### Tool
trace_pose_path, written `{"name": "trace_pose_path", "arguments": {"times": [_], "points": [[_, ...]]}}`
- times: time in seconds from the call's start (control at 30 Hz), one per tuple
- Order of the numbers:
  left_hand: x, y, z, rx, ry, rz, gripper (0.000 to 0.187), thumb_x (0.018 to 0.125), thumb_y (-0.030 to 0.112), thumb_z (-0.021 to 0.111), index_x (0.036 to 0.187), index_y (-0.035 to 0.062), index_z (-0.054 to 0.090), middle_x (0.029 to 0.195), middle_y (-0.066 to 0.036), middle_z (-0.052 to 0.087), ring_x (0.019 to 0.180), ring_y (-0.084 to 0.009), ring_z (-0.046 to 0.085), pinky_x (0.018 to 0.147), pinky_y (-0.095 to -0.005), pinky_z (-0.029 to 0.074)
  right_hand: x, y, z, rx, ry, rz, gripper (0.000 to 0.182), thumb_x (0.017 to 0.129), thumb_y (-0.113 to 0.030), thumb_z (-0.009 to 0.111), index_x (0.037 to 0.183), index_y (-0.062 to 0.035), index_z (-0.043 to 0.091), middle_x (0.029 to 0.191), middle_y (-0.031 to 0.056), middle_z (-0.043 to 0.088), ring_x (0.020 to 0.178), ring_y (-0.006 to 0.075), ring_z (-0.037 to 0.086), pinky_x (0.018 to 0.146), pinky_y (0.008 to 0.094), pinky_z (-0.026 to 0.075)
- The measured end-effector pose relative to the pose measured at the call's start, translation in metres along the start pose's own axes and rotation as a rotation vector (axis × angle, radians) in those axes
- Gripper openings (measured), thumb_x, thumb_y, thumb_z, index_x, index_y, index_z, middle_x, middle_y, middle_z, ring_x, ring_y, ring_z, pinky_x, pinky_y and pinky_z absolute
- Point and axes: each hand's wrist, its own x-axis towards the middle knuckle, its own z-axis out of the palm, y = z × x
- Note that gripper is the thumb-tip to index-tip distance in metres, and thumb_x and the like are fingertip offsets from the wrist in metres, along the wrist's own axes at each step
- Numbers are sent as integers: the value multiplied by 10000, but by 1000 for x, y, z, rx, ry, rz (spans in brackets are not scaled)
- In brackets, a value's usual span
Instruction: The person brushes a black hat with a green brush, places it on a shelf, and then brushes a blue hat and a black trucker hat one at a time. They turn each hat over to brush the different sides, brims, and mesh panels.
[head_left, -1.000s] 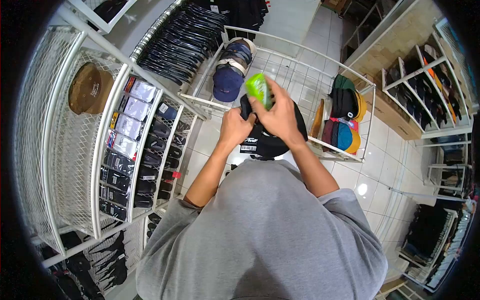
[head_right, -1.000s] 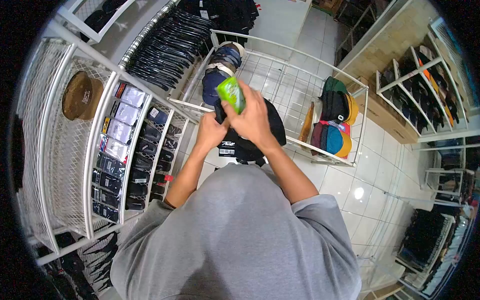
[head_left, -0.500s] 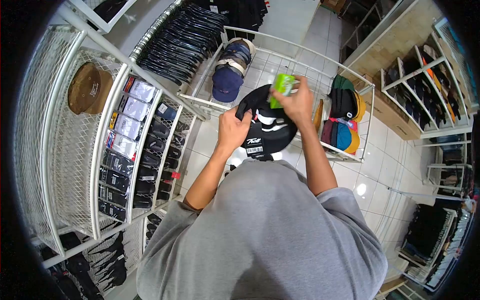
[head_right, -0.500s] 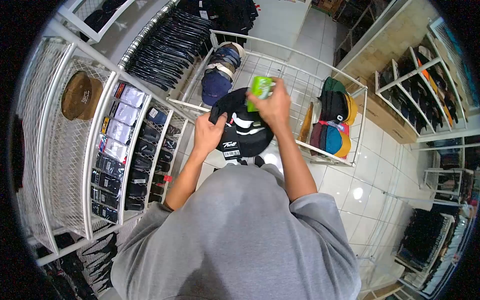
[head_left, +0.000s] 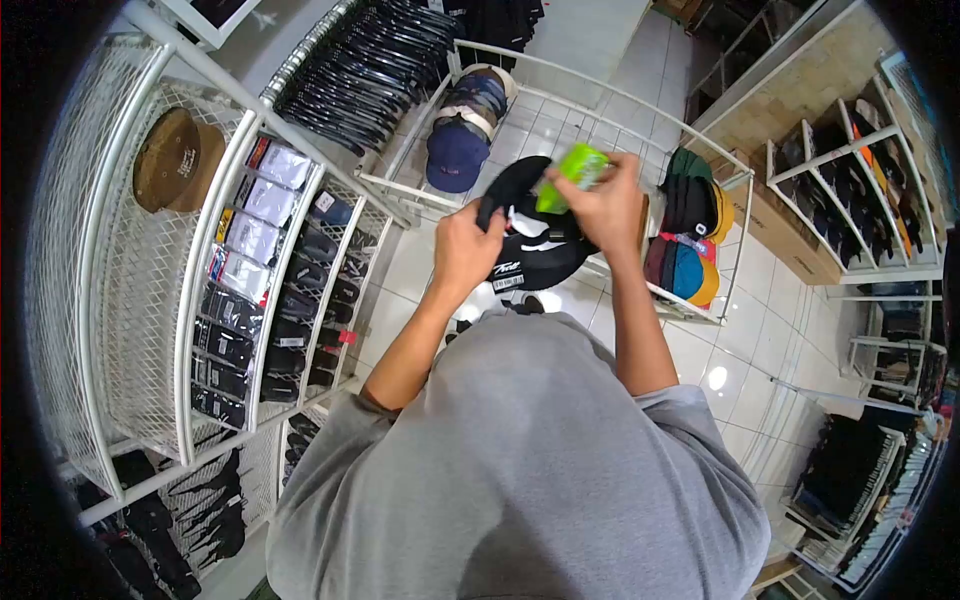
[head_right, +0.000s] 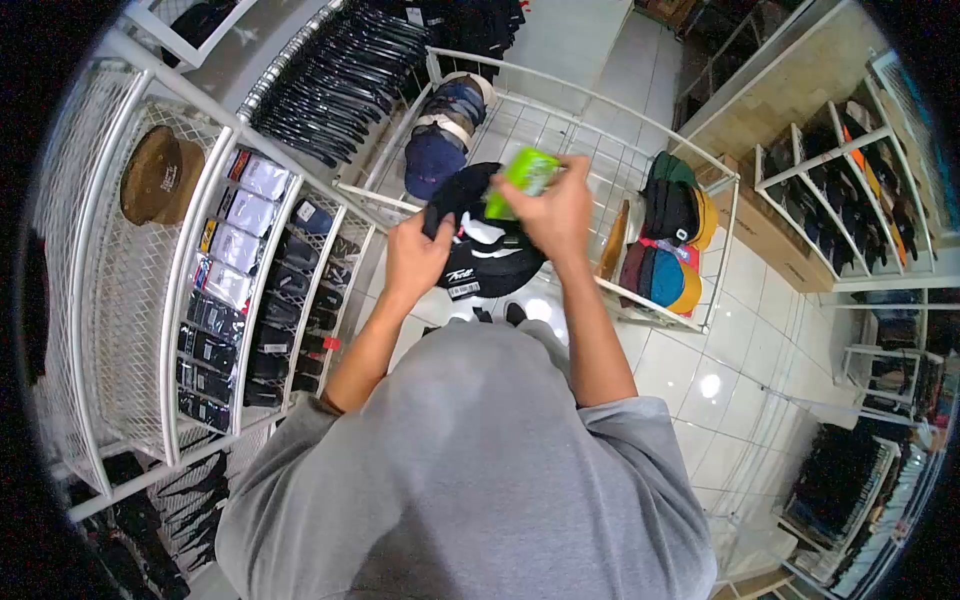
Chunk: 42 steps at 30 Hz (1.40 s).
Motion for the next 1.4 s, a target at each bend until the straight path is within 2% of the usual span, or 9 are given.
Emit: {"name": "trace_pose_path", "arguments": {"times": [0.43, 0.57, 0.67, 0.77, 0.9, 1.1, 1.27, 1.33, 1.4], "points": [[-3, 1, 8, -66, 85, 207, 214, 882, 119, 654, 1051, -2, 705, 671, -230, 647, 576, -386, 652, 580, -446, 500, 7, 28, 31, -50, -2, -25, 886, 615, -555, 896, 1122, 54, 499, 783, 158, 642, 719, 325, 664, 690, 418, 536], [0, -10, 6, -106, 105, 81, 232, 882, 117, 655, 1072, -8, 701, 685, -241, 650, 597, -401, 657, 594, -440, 505, 19, 49, 18, -195, 40, 133, 851, 628, -517, 892, 1164, 40, 537, 854, 187, 663, 797, 355, 675, 750, 432, 537], [2, -16, 3, 31, 101, 75, 259, 891, 152, 644, 1065, -35, 694, 713, -261, 657, 652, -420, 677, 606, -453, 510, 8, 31, 1, -75, 152, -205, 705, 795, -362, 812, 1398, -91, 566, 1056, 229, 615, 900, 361, 642, 827, 452, 517], [3, -12, 2, 1, 112, 64, 262, 885, 138, 644, 1076, -34, 691, 744, -272, 665, 705, -438, 685, 641, -461, 521, -5, 15, -3, -146, 139, -417, 650, 836, -291, 804, 1420, -106, 585, 1042, 175, 617, 917, 289, 625, 836, 405, 516], [6, -15, 4, -49, 211, 244, 290, 875, 128, 650, 1119, -25, 689, 776, -281, 671, 729, -432, 696, 659, -457, 531, -14, 56, 5, -266, -111, -640, 512, 836, -234, 800, 1327, -160, 678, 1099, 206, 637, 942, 359, 654, 822, 432, 532], [11, -21, -2, 36, 168, 92, 266, 898, 121, 636, 1116, -19, 695, 772, -274, 675, 731, -424, 700, 663, -456, 527, -21, 39, -3, -276, 133, -389, 466, 834, -226, 786, 1277, -112, 698, 1087, 240, 637, 966, 392, 647, 846, 445, 532], [14, -26, -8, -28, 240, 68, 220, 918, 156, 630, 1013, -30, 699, 726, -253, 671, 675, -413, 690, 625, -438, 512, -33, 62, 5, -282, -142, -487, 487, 832, -258, 794, 1289, -121, 694, 1080, 211, 633, 999, 374, 632, 865, 451, 521], [12, -23, -11, 4, 239, -30, 207, 924, 152, 627, 989, -32, 697, 716, -255, 667, 681, -415, 691, 625, -441, 508, -12, 83, 3, -438, 162, -438, 491, 823, -248, 803, 1285, -120, 698, 1075, 202, 635, 1000, 366, 630, 857, 451, 520], [13, -14, -13, 17, 260, -17, 208, 925, 151, 627, 987, -35, 697, 716, -253, 668, 688, -415, 692, 630, -443, 509, -14, 60, -5, -308, 151, -444, 479, 824, -239, 798, 1277, -116, 701, 1071, 204, 634, 997, 366, 626, 855, 453, 515]]}}
